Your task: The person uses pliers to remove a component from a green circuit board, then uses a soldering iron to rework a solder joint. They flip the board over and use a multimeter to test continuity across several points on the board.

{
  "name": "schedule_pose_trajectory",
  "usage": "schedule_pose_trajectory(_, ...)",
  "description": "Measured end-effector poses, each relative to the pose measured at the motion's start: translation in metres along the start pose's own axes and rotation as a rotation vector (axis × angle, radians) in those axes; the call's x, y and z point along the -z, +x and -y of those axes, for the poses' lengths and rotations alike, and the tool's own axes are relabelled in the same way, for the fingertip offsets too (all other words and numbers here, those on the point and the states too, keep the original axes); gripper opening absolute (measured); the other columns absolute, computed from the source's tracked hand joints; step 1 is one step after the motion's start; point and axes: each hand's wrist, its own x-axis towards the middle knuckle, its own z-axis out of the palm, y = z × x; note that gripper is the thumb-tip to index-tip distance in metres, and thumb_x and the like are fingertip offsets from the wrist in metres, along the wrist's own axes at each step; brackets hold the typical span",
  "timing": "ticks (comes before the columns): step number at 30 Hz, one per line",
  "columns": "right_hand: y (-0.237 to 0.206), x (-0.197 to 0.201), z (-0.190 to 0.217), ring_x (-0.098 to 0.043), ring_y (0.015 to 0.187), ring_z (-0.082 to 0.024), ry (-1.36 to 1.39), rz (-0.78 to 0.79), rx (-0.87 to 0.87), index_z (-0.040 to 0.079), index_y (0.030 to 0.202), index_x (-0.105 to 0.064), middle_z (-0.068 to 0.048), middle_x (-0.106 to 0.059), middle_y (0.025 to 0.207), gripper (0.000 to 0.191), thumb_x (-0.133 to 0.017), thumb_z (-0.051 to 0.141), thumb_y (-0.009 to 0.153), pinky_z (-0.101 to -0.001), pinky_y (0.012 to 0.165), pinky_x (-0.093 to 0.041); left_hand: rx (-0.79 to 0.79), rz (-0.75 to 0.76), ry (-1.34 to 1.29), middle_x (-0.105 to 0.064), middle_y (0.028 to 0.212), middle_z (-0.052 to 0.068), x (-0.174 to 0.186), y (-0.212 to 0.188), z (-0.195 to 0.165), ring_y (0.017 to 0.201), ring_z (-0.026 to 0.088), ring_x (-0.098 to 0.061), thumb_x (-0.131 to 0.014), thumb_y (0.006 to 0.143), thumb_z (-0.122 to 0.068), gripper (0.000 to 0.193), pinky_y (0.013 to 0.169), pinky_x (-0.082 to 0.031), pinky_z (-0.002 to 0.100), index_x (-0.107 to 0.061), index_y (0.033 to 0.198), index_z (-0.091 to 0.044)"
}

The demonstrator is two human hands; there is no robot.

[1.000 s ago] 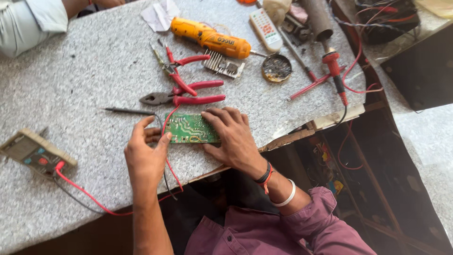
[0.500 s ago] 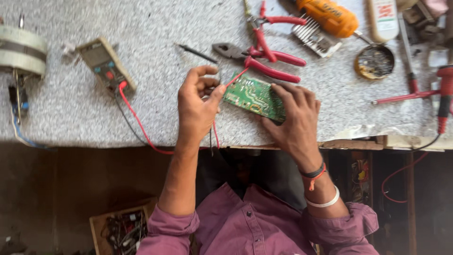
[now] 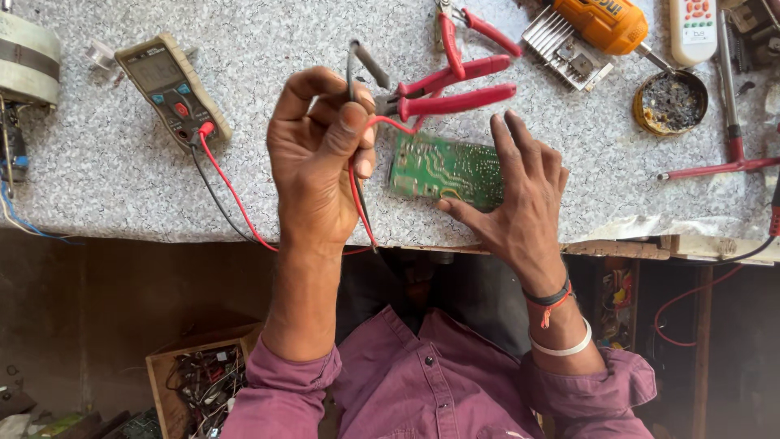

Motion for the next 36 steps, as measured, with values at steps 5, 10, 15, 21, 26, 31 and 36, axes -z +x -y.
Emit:
schedule_pose_trajectory(5,-0.003,-0.008,0.003,-0.045,0.140,-0.034,-0.067,0.025,-0.035,0.008,0.154,-0.051,-0.010,-0.050,0.158,0.093,-0.086,0.058,0.084,-0.0495,0.121,-0.033,-0.134,0.069,-0.009,-0.068,0.106,0.009,-0.014,0.006,-0.030,0.076,0.010,-0.060,-0.077,0.110,-0.007,0.026,0.055,-0.045,0.021,-0.059,0.128,-0.005)
schedule_pose_trajectory(10,-0.007,-0.005,0.008,-0.039,0.142,-0.039,0.034,-0.094,-0.011,0.002,0.153,-0.049,-0.017,-0.050,0.151,0.093,-0.085,0.052,0.084,-0.0521,0.121,-0.030,-0.085,0.218,-0.024,-0.069,0.102,0.012,-0.036,-0.011,-0.036,0.062,0.011,-0.060,-0.073,0.108,-0.008,0.024,0.051,-0.046,0.023,-0.057,0.125,-0.003)
schedule_pose_trajectory(15,-0.013,0.003,0.010,-0.042,0.138,-0.031,0.165,-0.095,0.007,0.007,0.154,-0.053,-0.011,-0.053,0.141,0.069,-0.076,0.040,0.098,-0.0453,0.123,-0.032,0.238,0.516,0.000,-0.073,0.105,0.011,-0.068,-0.057,0.008,0.067,0.012,-0.072,-0.071,0.105,0.001,0.019,0.057,-0.059,0.024,-0.061,0.121,-0.003)
schedule_pose_trajectory(21,-0.019,-0.004,0.003,-0.048,0.111,-0.027,0.182,-0.198,-0.013,0.007,0.143,-0.063,-0.010,-0.057,0.104,0.055,-0.049,0.051,0.113,-0.0483,0.107,-0.036,0.256,0.665,0.402,-0.069,0.105,0.005,-0.071,-0.107,0.035,0.103,0.014,-0.071,-0.071,0.101,-0.003,0.039,0.098,-0.058,0.028,-0.058,0.138,-0.006)
schedule_pose_trajectory(26,-0.023,-0.008,-0.002,-0.046,0.100,-0.026,0.303,-0.289,-0.075,0.007,0.131,-0.071,-0.008,-0.052,0.087,0.058,-0.041,0.054,0.117,-0.0402,0.096,-0.040,0.276,0.683,0.587,-0.071,0.106,0.005,-0.051,-0.109,0.034,0.099,0.014,-0.073,-0.073,0.098,-0.012,0.040,0.091,-0.060,0.029,-0.061,0.136,-0.010)
schedule_pose_trajectory(31,-0.028,-0.002,-0.003,-0.052,0.097,-0.024,0.346,-0.293,-0.027,0.005,0.128,-0.072,-0.008,-0.058,0.093,0.053,-0.043,0.048,0.120,-0.0372,0.090,-0.044,0.248,0.575,0.696,-0.071,0.108,0.005,-0.037,-0.102,0.026,0.088,0.016,-0.074,-0.069,0.104,-0.010,0.043,0.086,-0.061,0.032,-0.056,0.145,-0.012)
schedule_pose_trajectory(36,-0.025,-0.005,-0.002,-0.053,0.101,-0.026,0.261,-0.264,0.038,0.006,0.125,-0.073,-0.009,-0.063,0.098,0.042,-0.049,0.040,0.119,-0.0400,0.093,-0.045,-0.301,0.609,1.223,-0.061,0.098,0.006,-0.047,-0.101,0.052,0.087,0.023,-0.066,-0.076,0.095,-0.006,0.057,0.081,-0.056,0.036,-0.054,0.147,-0.013)
